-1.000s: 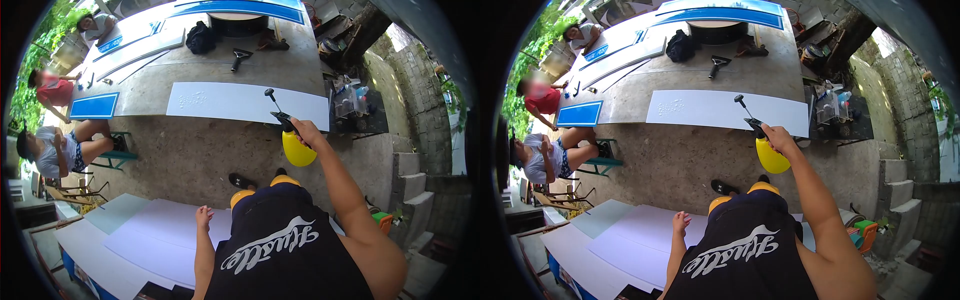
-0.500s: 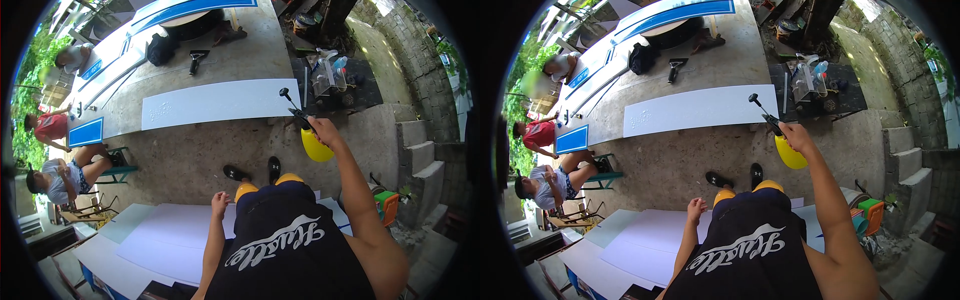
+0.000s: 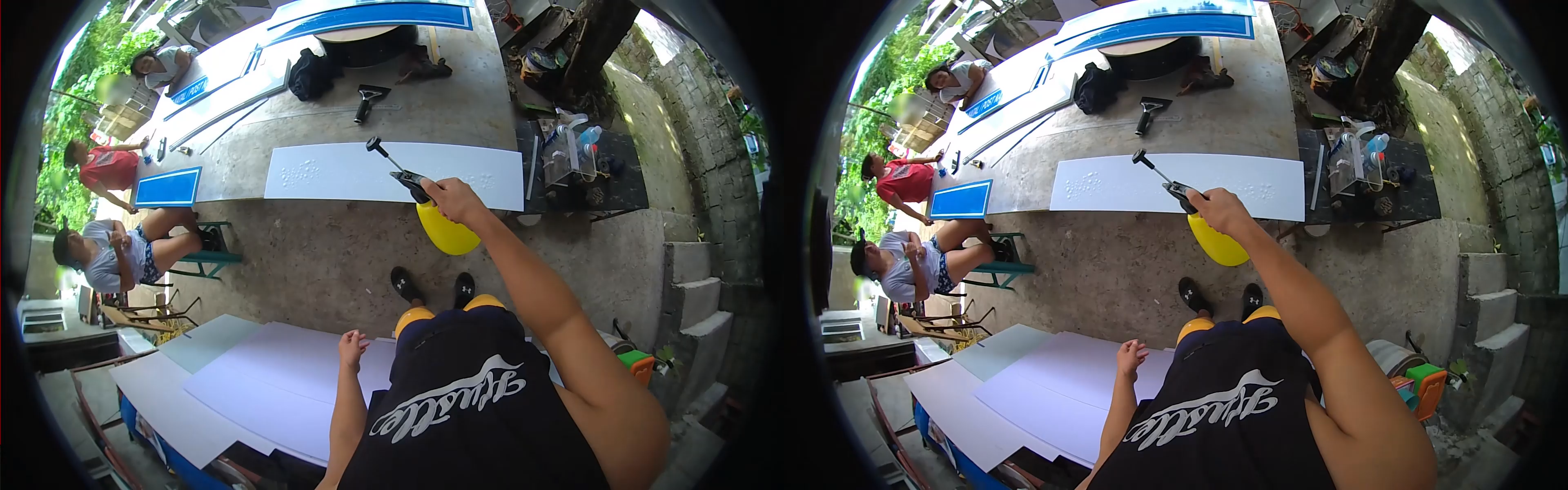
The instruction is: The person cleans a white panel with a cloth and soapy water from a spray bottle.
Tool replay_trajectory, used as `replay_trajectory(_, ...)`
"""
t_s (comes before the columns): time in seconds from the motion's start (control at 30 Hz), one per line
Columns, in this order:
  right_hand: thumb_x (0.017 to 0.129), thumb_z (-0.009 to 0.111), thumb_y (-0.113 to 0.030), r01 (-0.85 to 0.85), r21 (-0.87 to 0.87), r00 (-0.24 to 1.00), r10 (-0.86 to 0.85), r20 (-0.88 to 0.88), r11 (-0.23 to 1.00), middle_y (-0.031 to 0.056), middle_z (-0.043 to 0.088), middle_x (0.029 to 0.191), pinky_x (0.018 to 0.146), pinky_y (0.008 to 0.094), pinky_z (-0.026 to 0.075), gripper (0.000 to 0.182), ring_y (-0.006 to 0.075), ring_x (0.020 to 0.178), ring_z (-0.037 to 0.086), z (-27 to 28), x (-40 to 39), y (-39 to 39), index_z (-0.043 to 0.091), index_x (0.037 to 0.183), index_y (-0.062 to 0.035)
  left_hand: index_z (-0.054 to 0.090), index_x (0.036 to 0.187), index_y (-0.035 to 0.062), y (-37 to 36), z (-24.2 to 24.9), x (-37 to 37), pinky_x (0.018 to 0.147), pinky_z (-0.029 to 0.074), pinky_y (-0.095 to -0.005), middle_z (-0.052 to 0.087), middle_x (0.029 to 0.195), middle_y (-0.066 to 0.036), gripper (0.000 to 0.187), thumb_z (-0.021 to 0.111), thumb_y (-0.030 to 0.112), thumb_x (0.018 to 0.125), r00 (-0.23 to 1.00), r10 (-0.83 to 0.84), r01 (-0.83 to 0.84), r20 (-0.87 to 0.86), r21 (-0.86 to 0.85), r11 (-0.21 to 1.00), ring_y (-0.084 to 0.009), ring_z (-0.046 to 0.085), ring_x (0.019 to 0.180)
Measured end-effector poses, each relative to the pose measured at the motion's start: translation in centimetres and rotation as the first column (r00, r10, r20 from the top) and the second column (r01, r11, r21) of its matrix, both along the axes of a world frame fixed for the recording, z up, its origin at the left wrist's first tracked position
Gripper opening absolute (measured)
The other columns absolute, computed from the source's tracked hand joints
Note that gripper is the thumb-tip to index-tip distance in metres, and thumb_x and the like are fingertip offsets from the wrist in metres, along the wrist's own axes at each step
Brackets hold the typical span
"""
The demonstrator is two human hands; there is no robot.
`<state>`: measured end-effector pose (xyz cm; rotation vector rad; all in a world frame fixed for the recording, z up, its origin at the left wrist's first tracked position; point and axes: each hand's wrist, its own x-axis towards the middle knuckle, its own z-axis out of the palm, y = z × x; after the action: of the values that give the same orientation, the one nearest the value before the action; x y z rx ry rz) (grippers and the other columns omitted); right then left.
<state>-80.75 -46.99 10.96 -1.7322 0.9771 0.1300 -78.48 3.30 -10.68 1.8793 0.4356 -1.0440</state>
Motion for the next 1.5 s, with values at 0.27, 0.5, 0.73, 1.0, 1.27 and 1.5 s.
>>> replay_trajectory(0.27,0.096,0.050,-0.062,0.031,0.044,0.999,-0.033,0.023,0.999,0.0123,0.066,0.068,0.060,0.0349,0.051,0.067,0.0218,0.062,0.065,-0.3,1.8,1.1,0.072,0.088,0.0009,0.055,0.125,0.0084,-0.1,-0.7,0.1,0.070,0.052,-0.0299,0.070,0.115,-0.010,0.035,0.059,0.033,0.102,0.998,-0.045,0.045,-0.036,0.006,0.999,-0.0190,0.071,0.083)
replay_trajectory(0.5,0.097,0.053,-0.059,0.235,0.097,0.970,-0.240,0.045,0.967,0.0047,0.056,0.056,0.046,0.0287,0.042,0.063,0.0137,0.047,0.055,-0.6,-9.0,-2.6,0.065,0.076,-0.0014,0.056,0.125,0.0081,-2.5,-1.3,1.8,0.069,0.051,-0.0289,0.071,0.112,-0.009,0.034,0.059,0.033,0.102,0.987,-0.160,0.159,-0.026,-0.009,0.987,-0.0176,0.071,0.079)
replay_trajectory(0.73,0.100,0.054,-0.053,0.436,0.019,0.900,-0.436,0.000,0.900,0.0002,0.051,0.054,0.041,0.0256,0.034,0.056,0.0090,0.041,0.047,0.2,-19.2,-6.8,0.061,0.074,-0.0036,0.059,0.123,0.0035,-8.0,0.7,3.9,0.065,0.049,-0.0267,0.072,0.107,-0.011,0.031,0.058,0.026,0.102,0.970,-0.240,0.241,0.048,-0.009,0.971,-0.0168,0.069,0.075)
replay_trajectory(1.0,0.101,0.052,-0.053,0.458,0.029,0.888,-0.455,-0.060,0.889,-0.0003,0.051,0.056,0.043,0.0239,0.035,0.055,0.0074,0.043,0.046,-0.1,-25.8,-8.0,0.061,0.077,-0.0042,0.059,0.125,0.0078,-12.4,0.8,1.2,0.071,0.051,-0.0292,0.071,0.112,-0.009,0.031,0.056,0.029,0.103,0.933,-0.346,0.352,0.101,-0.043,0.935,-0.0181,0.071,0.082)
replay_trajectory(1.27,0.101,0.053,-0.052,0.428,0.123,0.904,-0.422,-0.071,0.895,-0.0015,0.048,0.055,0.042,0.0227,0.033,0.052,0.0061,0.042,0.042,-0.6,-28.3,-6.8,0.060,0.078,-0.0052,0.059,0.122,0.0064,-9.9,-1.0,-4.1,0.067,0.050,-0.0280,0.071,0.106,-0.008,0.029,0.058,0.028,0.102,0.953,-0.302,0.302,0.025,-0.012,0.953,-0.0166,0.070,0.079)
replay_trajectory(1.5,0.101,0.054,-0.050,0.234,0.117,0.972,-0.231,-0.035,0.965,-0.0014,0.049,0.054,0.042,0.0231,0.034,0.053,0.0058,0.043,0.045,0.2,-22.1,-4.5,0.060,0.075,-0.0044,0.060,0.115,-0.0014,-6.5,-1.2,-5.3,0.065,0.055,-0.0291,0.070,0.099,-0.011,0.028,0.060,0.022,0.100,0.984,-0.178,0.177,0.034,0.031,0.984,-0.0175,0.070,0.082)
